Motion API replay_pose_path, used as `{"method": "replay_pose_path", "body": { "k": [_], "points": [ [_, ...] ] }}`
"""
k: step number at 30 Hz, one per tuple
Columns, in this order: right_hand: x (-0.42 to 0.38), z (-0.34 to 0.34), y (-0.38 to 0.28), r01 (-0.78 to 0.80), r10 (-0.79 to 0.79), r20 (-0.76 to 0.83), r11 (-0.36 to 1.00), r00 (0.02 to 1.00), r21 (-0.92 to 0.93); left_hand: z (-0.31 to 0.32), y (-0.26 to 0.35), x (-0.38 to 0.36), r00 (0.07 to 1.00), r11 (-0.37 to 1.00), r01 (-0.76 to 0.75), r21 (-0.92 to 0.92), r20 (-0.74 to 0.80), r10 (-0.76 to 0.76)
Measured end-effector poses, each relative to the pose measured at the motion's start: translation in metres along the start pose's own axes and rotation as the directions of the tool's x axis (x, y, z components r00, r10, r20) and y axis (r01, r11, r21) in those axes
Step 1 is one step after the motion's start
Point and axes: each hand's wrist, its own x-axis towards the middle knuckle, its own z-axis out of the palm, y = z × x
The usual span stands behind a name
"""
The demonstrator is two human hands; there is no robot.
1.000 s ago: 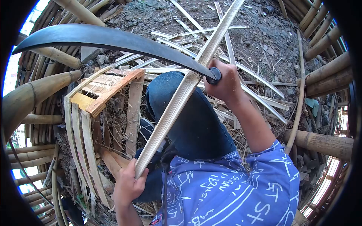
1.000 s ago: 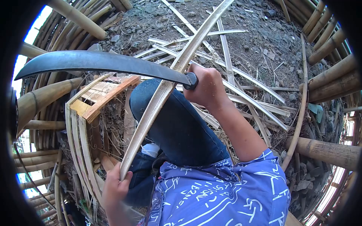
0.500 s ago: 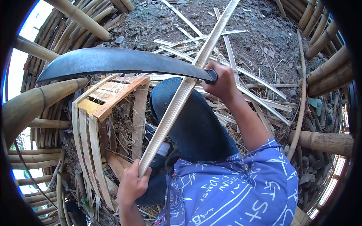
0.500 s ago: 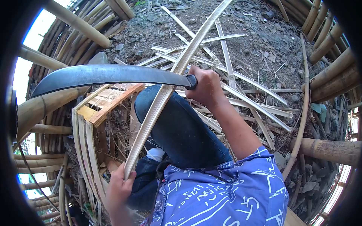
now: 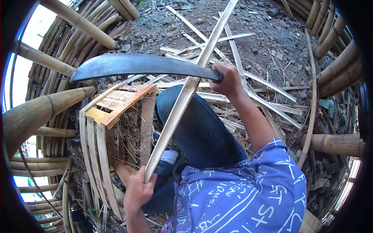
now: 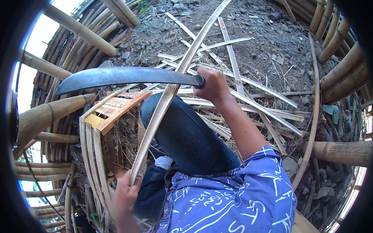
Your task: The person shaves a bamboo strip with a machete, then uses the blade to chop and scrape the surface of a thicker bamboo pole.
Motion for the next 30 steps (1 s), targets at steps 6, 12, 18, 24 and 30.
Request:
{"method": "replay_pose_path", "body": {
  "k": [6,12,18,24,30],
  "points": [
    [0.002,0.003,0.003,0.01,-0.01,-0.015,1.0,1.0,0.003,0.002,-0.001,0.0,1.0,1.0,-0.002,-0.012,-0.007,0.002],
    [0.006,0.003,0.005,0.077,-0.077,-0.017,0.997,0.997,0.01,0.002,-0.001,-0.001,1.0,1.0,-0.006,-0.006,-0.017,0.006],
    [0.009,0.005,0.014,0.119,-0.121,-0.068,0.993,0.99,-0.025,0.0,0.0,-0.004,1.0,1.0,0.001,-0.013,-0.013,-0.001],
    [0.014,0.004,0.013,0.161,-0.164,-0.09,0.986,0.982,-0.043,0.0,0.001,-0.005,1.0,1.0,-0.013,-0.02,-0.024,0.012],
    [0.014,0.0,0.014,0.154,-0.157,-0.052,0.986,0.986,-0.059,-0.001,-0.003,-0.006,1.0,1.0,0.007,-0.004,-0.028,-0.007]
  ]
}}
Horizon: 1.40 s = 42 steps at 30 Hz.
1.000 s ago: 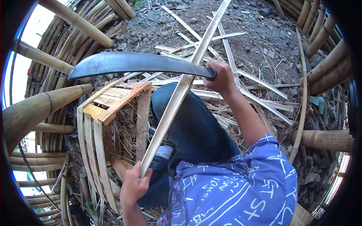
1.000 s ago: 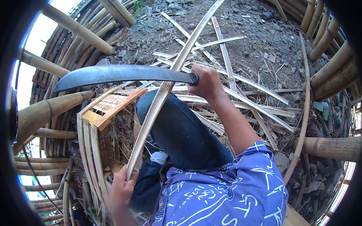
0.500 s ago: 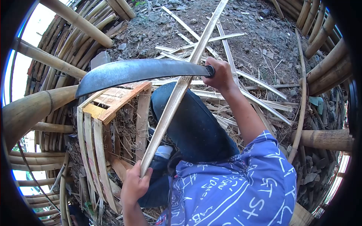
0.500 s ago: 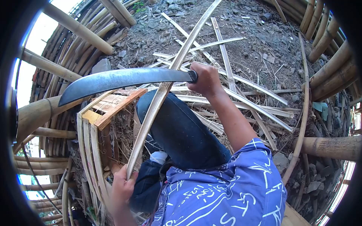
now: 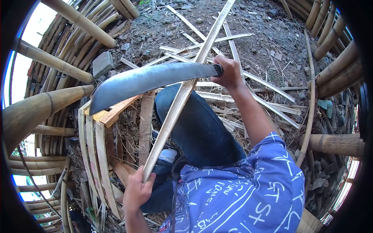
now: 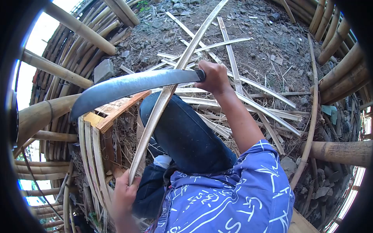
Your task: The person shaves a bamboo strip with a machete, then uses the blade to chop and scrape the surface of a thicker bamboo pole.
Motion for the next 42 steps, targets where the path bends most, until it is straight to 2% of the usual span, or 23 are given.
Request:
{"method": "replay_pose_path", "body": {
  "k": [1,2,4,5,7,8,9,11,13,15,17,19,20,22,23,24,25,28,29,30,33,36,42],
  "points": [
    [-0.003,0.003,0.008,-0.003,0.003,0.002,1.0,1.0,-0.001,-0.001,-0.001,-0.001,1.0,1.0,0.028,0.006,0.012,-0.028],
    [-0.002,0.009,0.027,-0.118,0.12,0.015,0.988,0.993,-0.1,0.0,-0.011,-0.005,1.0,1.0,0.022,0.004,0.009,-0.022],
    [0.005,0.004,0.071,-0.361,0.362,-0.051,0.89,0.931,-0.277,-0.004,-0.047,-0.021,0.967,0.996,-0.003,-0.094,-0.252,-0.021],
    [0.004,-0.004,0.095,-0.47,0.463,-0.106,0.815,0.88,-0.34,-0.012,-0.054,-0.028,0.965,0.996,0.002,-0.089,-0.261,-0.025],
    [-0.021,-0.002,0.138,-0.588,0.567,-0.166,0.743,0.807,-0.318,-0.021,-0.062,-0.04,0.932,0.946,0.325,-0.008,-0.168,-0.322],
    [-0.032,-0.004,0.129,-0.661,0.631,-0.202,0.732,0.749,-0.163,-0.02,-0.07,-0.045,0.956,0.97,0.244,-0.021,-0.164,-0.244],
    [-0.04,-0.002,0.129,-0.709,0.679,-0.217,0.696,0.702,-0.115,-0.02,-0.072,-0.043,0.946,0.964,0.264,-0.028,-0.189,-0.265],
    [-0.045,0.0,0.111,-0.704,0.683,-0.301,0.709,0.665,0.053,-0.022,-0.07,-0.042,0.961,0.952,0.262,-0.16,-0.051,-0.273],
    [-0.04,-0.005,0.107,-0.703,0.708,-0.269,0.699,0.653,0.132,-0.035,-0.069,-0.042,0.951,0.929,0.303,-0.213,-0.002,-0.311],
    [-0.03,-0.015,0.091,-0.68,0.726,-0.186,0.686,0.662,0.258,-0.04,-0.069,-0.04,0.967,0.941,0.223,-0.256,-0.062,-0.246],
    [-0.014,-0.023,0.06,-0.653,0.765,-0.081,0.595,0.639,0.469,-0.046,-0.059,-0.037,0.97,0.95,0.229,-0.21,-0.027,-0.24],
    [-0.005,-0.032,0.034,-0.628,0.776,0.025,0.491,0.63,0.604,-0.046,-0.057,-0.038,0.963,0.966,0.255,-0.041,0.099,-0.25],
    [0.0,-0.036,0.019,-0.631,0.778,0.028,0.487,0.627,0.604,-0.041,-0.052,-0.038,0.968,0.966,0.245,-0.083,0.084,-0.238],
    [0.003,-0.041,-0.008,-0.585,0.748,0.116,0.401,0.653,0.705,-0.038,-0.053,-0.041,0.967,0.967,0.249,-0.044,0.073,-0.246],
    [-0.001,-0.041,-0.019,-0.595,0.754,0.123,0.395,0.646,0.7,-0.037,-0.053,-0.042,0.969,0.97,0.243,-0.008,0.057,-0.242],
    [-0.003,-0.04,-0.031,-0.59,0.724,0.135,0.424,0.677,0.687,-0.034,-0.048,-0.043,0.964,0.957,0.26,0.131,0.024,-0.265],
    [-0.008,-0.04,-0.037,-0.581,0.691,0.146,0.453,0.708,0.677,-0.034,-0.043,-0.042,0.963,0.956,0.262,0.134,0.023,-0.268],
    [-0.031,-0.032,-0.047,-0.449,0.47,0.106,0.717,0.876,0.533,-0.036,-0.028,-0.044,0.943,0.935,0.332,0.124,-0.06,-0.327],
    [-0.03,-0.034,-0.06,-0.373,0.384,0.07,0.812,0.921,0.449,-0.037,-0.025,-0.045,0.967,0.952,0.246,0.182,-0.105,-0.23],
    [-0.029,-0.036,-0.07,-0.358,0.347,0.106,0.829,0.932,0.431,-0.037,-0.023,-0.045,0.982,0.957,0.16,0.243,-0.142,-0.128],
    [-0.032,-0.035,-0.086,-0.358,0.307,0.192,0.862,0.932,0.358,-0.031,-0.016,-0.038,0.985,0.957,0.157,0.246,-0.106,-0.135],
    [-0.033,-0.029,-0.087,-0.173,0.122,0.25,0.966,0.961,0.193,-0.026,-0.013,-0.033,0.975,0.964,0.211,0.161,-0.103,-0.196],
    [-0.027,-0.026,-0.08,-0.118,0.103,0.259,0.992,0.96,0.042,-0.029,0.006,-0.034,0.979,0.927,0.196,0.319,-0.123,-0.165]
  ]
}}
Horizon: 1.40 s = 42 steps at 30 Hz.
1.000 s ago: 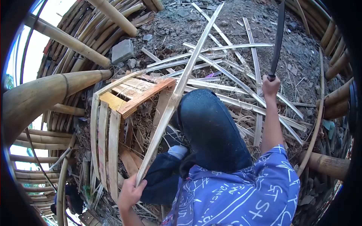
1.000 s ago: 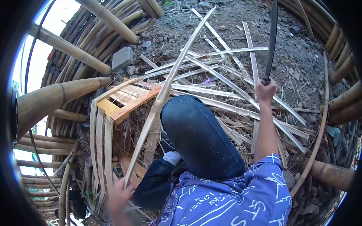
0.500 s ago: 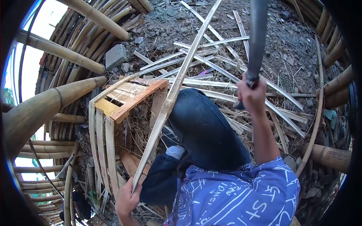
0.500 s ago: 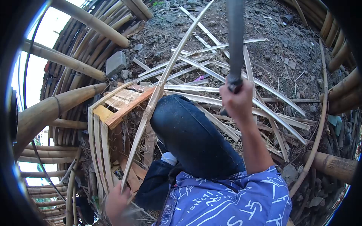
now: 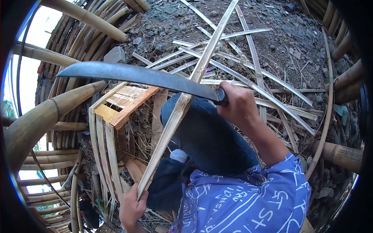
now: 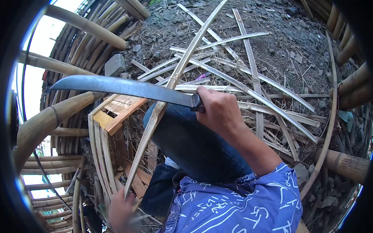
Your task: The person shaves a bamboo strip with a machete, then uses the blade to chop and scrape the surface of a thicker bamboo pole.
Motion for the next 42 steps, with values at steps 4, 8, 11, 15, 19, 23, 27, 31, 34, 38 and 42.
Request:
{"method": "replay_pose_path", "body": {
  "k": [4,8,11,15,19,23,27,31,34,38,42],
  "points": [
    [0.002,0.002,0.013,-0.005,0.007,0.027,0.996,1.0,-0.084,0.002,-0.006,-0.003,0.994,0.993,-0.065,0.102,-0.077,0.073],
    [0.012,0.007,0.035,-0.037,0.034,-0.028,0.991,0.999,-0.126,-0.004,-0.006,-0.008,0.998,0.994,-0.049,0.1,-0.044,0.053],
    [0.015,0.009,0.044,-0.014,0.009,-0.042,0.994,0.999,-0.111,-0.005,-0.005,-0.009,0.997,0.99,-0.046,0.131,-0.063,0.054],
    [0.021,0.005,0.058,0.021,-0.035,-0.08,0.985,0.996,-0.17,-0.006,-0.012,-0.01,0.997,0.99,-0.043,0.131,-0.06,0.051],
    [0.024,-0.005,0.135,-0.346,0.295,-0.228,0.91,0.928,-0.23,-0.011,-0.027,-0.019,0.977,0.977,0.211,-0.039,0.035,-0.21],
    [-0.005,-0.004,0.143,-0.358,0.318,-0.361,0.932,0.877,-0.048,0.009,-0.08,-0.04,0.991,0.988,0.126,0.095,-0.053,-0.121],
    [-0.005,-0.008,0.077,-0.328,0.37,-0.325,0.928,0.87,0.18,-0.002,-0.054,-0.027,0.972,0.967,0.235,0.1,-0.019,-0.235],
    [0.007,-0.021,0.019,-0.193,0.251,-0.141,0.923,0.958,0.333,-0.012,-0.046,-0.017,0.998,1.0,0.002,-0.017,0.069,-0.001],
    [0.008,-0.019,0.002,-0.045,0.058,-0.083,0.988,0.995,0.151,-0.008,-0.039,-0.015,0.998,0.999,-0.049,0.024,0.049,0.048],
    [0.0,-0.017,0.0,0.041,-0.035,0.066,0.994,0.997,-0.101,0.0,-0.048,-0.019,0.996,0.993,-0.089,0.077,0.017,0.088],
    [0.001,-0.016,0.011,0.044,-0.029,0.119,0.991,0.992,-0.124,0.006,-0.052,-0.024,0.975,0.958,-0.113,0.262,-0.157,0.158]
  ]
}}
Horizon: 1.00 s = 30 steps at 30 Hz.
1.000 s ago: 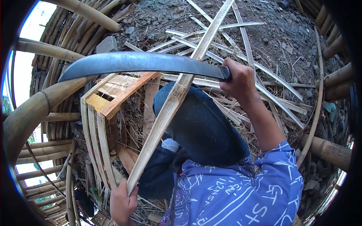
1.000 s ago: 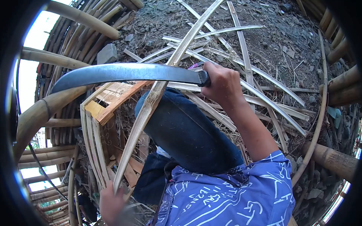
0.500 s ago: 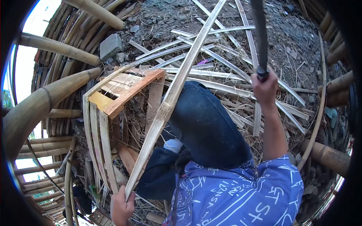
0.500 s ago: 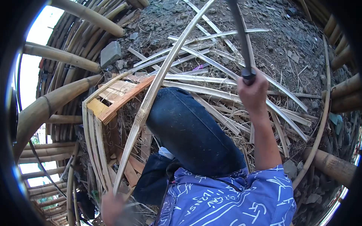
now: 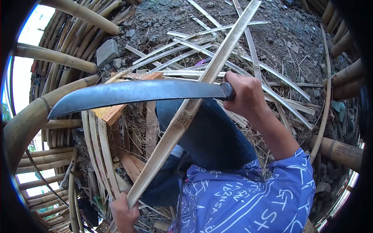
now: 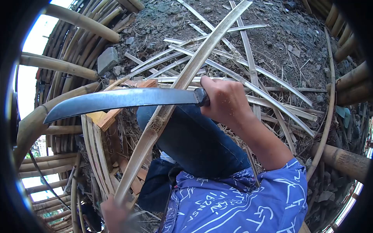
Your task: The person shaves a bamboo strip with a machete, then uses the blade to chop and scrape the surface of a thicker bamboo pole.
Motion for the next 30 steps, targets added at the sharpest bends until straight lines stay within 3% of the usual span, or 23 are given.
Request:
{"method": "replay_pose_path", "body": {
  "k": [2,7,11,15,18,21,23,25,27,30],
  "points": [
    [0.002,0.0,0.01,-0.048,0.047,-0.042,0.998,0.998,-0.027,0.008,-0.006,-0.001,0.991,0.997,-0.06,0.039,-0.116,0.065],
    [0.01,0.001,0.072,-0.293,0.263,-0.218,0.948,0.94,-0.121,0.007,-0.01,-0.01,0.98,0.995,-0.086,0.057,-0.178,0.095],
    [0.007,0.0,0.079,-0.291,0.259,-0.281,0.954,0.924,-0.078,0.008,-0.006,-0.006,0.974,0.99,-0.081,0.119,-0.202,0.103],
    [-0.01,0.005,0.014,-0.272,0.321,-0.096,0.899,0.942,0.343,0.009,0.016,0.002,0.987,0.996,-0.056,0.071,-0.148,0.066],
    [-0.009,0.012,0.003,-0.207,0.212,-0.071,0.975,0.975,0.08,0.008,0.01,0.0,0.976,0.992,-0.077,0.1,-0.194,0.095],
    [-0.002,0.012,0.018,-0.21,0.213,-0.085,0.977,0.973,0.041,0.005,0.004,-0.005,0.968,0.978,-0.115,0.177,-0.2,0.15],
    [0.007,0.011,0.049,-0.359,0.351,-0.154,0.933,0.924,-0.03,0.007,-0.004,-0.006,0.963,0.981,-0.118,0.152,-0.224,0.151],
    [0.013,0.009,0.086,-0.392,0.39,-0.2,0.92,0.899,0.032,0.009,-0.018,-0.011,0.936,0.959,-0.17,0.226,-0.266,0.229],
    [0.015,0.019,0.108,-0.376,0.335,-0.306,0.923,0.891,-0.082,0.007,-0.016,-0.01,0.938,0.952,-0.168,0.255,-0.255,0.234],
    [0.013,0.016,0.103,-0.333,0.313,-0.324,0.943,0.893,-0.006,0.007,-0.016,-0.009,0.947,0.966,-0.135,0.222,-0.259,0.192]
  ]
}}
